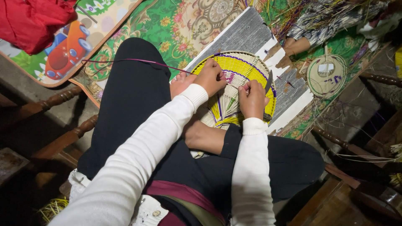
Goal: Weaving colored threads into a circular frame to create a lettered pattern.
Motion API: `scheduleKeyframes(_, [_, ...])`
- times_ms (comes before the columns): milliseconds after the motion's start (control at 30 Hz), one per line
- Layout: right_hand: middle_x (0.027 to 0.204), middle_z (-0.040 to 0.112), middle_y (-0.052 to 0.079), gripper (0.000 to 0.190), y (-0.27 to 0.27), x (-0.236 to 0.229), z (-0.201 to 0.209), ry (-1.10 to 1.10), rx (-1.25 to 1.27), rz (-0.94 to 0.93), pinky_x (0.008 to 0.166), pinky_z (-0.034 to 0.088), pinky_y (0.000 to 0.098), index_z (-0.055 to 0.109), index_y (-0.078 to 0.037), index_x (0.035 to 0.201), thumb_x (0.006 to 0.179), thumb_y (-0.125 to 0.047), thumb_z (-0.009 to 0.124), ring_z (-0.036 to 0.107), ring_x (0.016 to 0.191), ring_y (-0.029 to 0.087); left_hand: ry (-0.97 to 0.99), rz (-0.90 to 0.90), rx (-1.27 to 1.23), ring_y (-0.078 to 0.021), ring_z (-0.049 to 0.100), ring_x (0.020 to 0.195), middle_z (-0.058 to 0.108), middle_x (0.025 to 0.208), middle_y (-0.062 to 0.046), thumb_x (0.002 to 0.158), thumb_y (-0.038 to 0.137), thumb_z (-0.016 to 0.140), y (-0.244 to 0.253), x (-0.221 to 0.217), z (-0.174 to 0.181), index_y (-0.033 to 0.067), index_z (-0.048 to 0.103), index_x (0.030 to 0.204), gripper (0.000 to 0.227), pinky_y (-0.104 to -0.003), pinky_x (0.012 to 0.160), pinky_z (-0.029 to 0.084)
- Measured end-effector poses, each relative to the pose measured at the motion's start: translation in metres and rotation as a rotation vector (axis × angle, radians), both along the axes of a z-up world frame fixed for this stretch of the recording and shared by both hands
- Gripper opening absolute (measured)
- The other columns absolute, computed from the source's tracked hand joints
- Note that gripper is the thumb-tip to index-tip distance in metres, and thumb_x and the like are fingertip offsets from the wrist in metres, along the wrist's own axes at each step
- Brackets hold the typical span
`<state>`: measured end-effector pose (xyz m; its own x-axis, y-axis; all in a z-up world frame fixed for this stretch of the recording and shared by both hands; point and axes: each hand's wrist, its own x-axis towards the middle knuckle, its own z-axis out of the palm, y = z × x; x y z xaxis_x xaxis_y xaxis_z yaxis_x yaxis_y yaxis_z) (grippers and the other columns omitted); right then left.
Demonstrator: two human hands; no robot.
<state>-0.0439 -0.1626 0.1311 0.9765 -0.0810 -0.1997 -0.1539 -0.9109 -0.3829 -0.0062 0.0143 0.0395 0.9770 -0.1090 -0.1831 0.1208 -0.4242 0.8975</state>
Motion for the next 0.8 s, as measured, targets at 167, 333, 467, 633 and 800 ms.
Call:
scheduleKeyframes(167, [0.088,0.052,-0.002,0.018,0.0009,0.0,0.0019,0.002,0.016,-0.011,0.089,0.033,0.0453,0.054,-0.019,0.092,0.099,-0.027,0.07,0.055,0.098,0.025,0.005,-0.001,-0.001,-0.0392,0.07,0.1,0.049,0.108,-0.007,0.078,0.022,0.074,0.0011,-0.0007,0.0028,0.0076,0.065,0.08,0.017,-0.045,0.088,0.058])
scheduleKeyframes(333, [0.087,0.051,-0.002,0.018,0.0002,-0.0005,0.0015,0.005,0.029,-0.013,0.089,0.033,0.0449,0.054,-0.02,0.092,0.099,-0.026,0.069,0.055,0.097,0.025,-0.008,0.001,-0.008,-0.0387,0.07,0.099,0.049,0.106,-0.006,0.078,0.021,0.074,-0.0001,-0.0002,-0.0023,0.0081,0.065,0.08,0.016,-0.044,0.087,0.058])
scheduleKeyframes(467, [0.087,0.051,-0.001,0.019,-0.0011,-0.0007,-0.0015,0.009,0.022,-0.013,0.09,0.033,0.0463,0.054,-0.019,0.093,0.099,-0.027,0.07,0.055,0.098,0.026,-0.014,0.004,-0.007,-0.0395,0.07,0.099,0.049,0.106,-0.007,0.078,0.021,0.074,0.0,-0.0003,-0.0017,0.0075,0.065,0.08,0.016,-0.045,0.087,0.058])
scheduleKeyframes(633, [0.087,0.051,-0.001,0.019,-0.0017,-0.0005,-0.0016,0.012,0.034,-0.016,0.09,0.032,0.0467,0.054,-0.019,0.092,0.099,-0.027,0.069,0.054,0.099,0.026,-0.01,0.007,0.001,-0.0401,0.07,0.098,0.049,0.105,-0.007,0.078,0.02,0.074,-0.0008,0.0008,-0.0031,0.0076,0.066,0.079,0.014,-0.045,0.087,0.058])
scheduleKeyframes(800, [0.086,0.051,-0.002,0.019,-0.0018,-0.0008,-0.0032,0.013,0.025,-0.019,0.09,0.033,0.0464,0.054,-0.02,0.092,0.099,-0.028,0.069,0.055,0.098,0.025,-0.004,0.005,0.012,-0.0377,0.07,0.098,0.05,0.106,-0.006,0.078,0.021,0.074,-0.0011,0.0016,-0.004,0.0095,0.067,0.078,0.014,-0.045,0.086,0.058])
